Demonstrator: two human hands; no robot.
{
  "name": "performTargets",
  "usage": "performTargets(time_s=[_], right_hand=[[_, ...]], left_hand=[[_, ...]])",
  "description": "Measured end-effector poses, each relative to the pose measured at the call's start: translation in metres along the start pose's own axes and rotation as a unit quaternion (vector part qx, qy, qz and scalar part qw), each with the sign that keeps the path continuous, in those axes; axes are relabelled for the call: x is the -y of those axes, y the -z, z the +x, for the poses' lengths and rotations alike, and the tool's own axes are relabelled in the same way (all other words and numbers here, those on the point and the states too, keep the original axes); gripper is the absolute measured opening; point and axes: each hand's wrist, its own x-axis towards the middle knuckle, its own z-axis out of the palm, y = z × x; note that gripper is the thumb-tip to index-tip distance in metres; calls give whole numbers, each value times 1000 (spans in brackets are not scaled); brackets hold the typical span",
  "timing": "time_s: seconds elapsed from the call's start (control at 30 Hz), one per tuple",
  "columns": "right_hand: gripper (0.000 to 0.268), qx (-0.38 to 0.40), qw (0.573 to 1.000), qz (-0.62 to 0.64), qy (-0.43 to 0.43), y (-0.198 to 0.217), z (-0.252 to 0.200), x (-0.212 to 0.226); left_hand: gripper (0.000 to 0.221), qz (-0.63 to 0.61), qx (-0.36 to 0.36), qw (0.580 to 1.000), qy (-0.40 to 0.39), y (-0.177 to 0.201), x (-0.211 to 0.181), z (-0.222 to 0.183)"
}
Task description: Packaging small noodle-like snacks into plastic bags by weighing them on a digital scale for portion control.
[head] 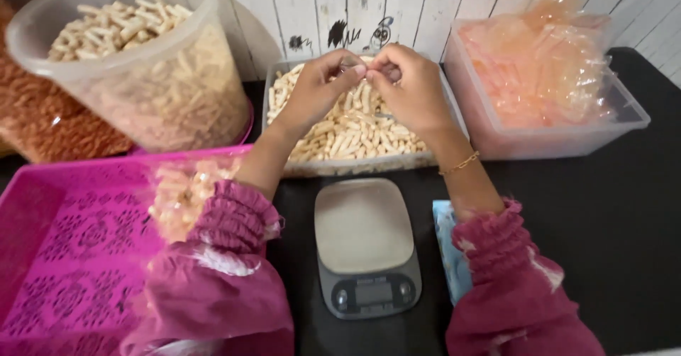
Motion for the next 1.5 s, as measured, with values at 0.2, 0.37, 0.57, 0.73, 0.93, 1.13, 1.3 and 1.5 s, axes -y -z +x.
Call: performTargets(time_s=[0.2, 0.37, 0.57, 0.73, 0.93, 1.13, 1.3, 1.5], right_hand=[[7, 74, 986, 137, -66, 17, -48, 51], [5, 157, 969, 145, -121, 26, -87, 86], [14, 239, 921, 155, -265, 18, -119, 69], [16, 215, 918, 105, -317, -11, -136, 14], [27, 222, 948, -163, -158, 0, -143, 43], [35, 169, 967, -122, -146, 17, -143, 62], [32, 147, 979, -59, -131, 25, -144, 80], [33, 143, 977, -52, -146, 23, -145, 70]], left_hand=[[10, 91, 37, 995, 32, 14, -34, -44], [19, 142, 55, 983, 103, 3, -86, -113], [29, 259, 13, 959, 116, 20, -103, -161], [24, 447, -22, 894, -34, 34, -59, -174], [27, 473, 1, 876, -95, 33, -55, -176], [25, 464, -6, 882, -83, 40, -53, -175], [23, 461, -8, 881, -104, 40, -48, -176], [26, 463, -16, 880, -101, 36, -52, -179]])
